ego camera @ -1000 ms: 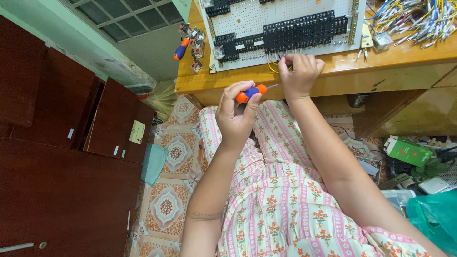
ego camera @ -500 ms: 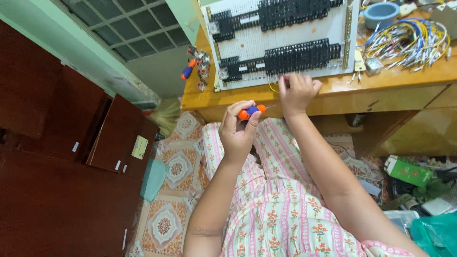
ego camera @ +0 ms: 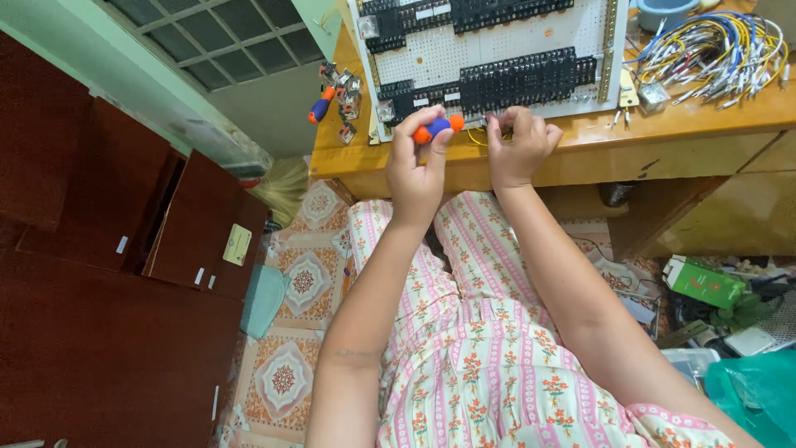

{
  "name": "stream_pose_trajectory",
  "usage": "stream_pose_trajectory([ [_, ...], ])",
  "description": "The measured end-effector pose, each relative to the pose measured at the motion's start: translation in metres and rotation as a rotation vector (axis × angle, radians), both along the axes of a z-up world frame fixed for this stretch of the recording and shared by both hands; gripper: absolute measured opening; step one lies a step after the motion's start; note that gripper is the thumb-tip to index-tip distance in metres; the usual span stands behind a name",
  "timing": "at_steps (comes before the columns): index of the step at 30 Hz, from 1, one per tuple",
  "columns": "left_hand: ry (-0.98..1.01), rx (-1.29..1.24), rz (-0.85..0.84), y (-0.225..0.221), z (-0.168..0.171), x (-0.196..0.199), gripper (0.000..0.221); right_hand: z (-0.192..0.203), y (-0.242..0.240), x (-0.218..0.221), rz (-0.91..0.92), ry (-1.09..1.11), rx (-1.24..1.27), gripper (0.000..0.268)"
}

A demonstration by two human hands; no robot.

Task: A person is using a screwdriver to connect or disconnect wires from terminal blocks on an electrical control panel.

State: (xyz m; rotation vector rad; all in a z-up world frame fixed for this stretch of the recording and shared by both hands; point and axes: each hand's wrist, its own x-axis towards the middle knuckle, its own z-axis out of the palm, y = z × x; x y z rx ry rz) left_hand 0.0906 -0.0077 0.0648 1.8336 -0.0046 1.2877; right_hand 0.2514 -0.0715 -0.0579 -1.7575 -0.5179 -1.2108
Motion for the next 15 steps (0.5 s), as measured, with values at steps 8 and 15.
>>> stream_pose_trajectory([
  [8,0.050,0.042,0.008,0.001,-0.011,0.023,0.024,0.003,-0.001,-0.003,-0.004,0.013,0.013,0.036],
  [15,0.061,0.272,-0.034,0.004,0.000,0.027,0.023,0.003,0.001,-0.002,-0.004,0.012,0.011,0.034],
])
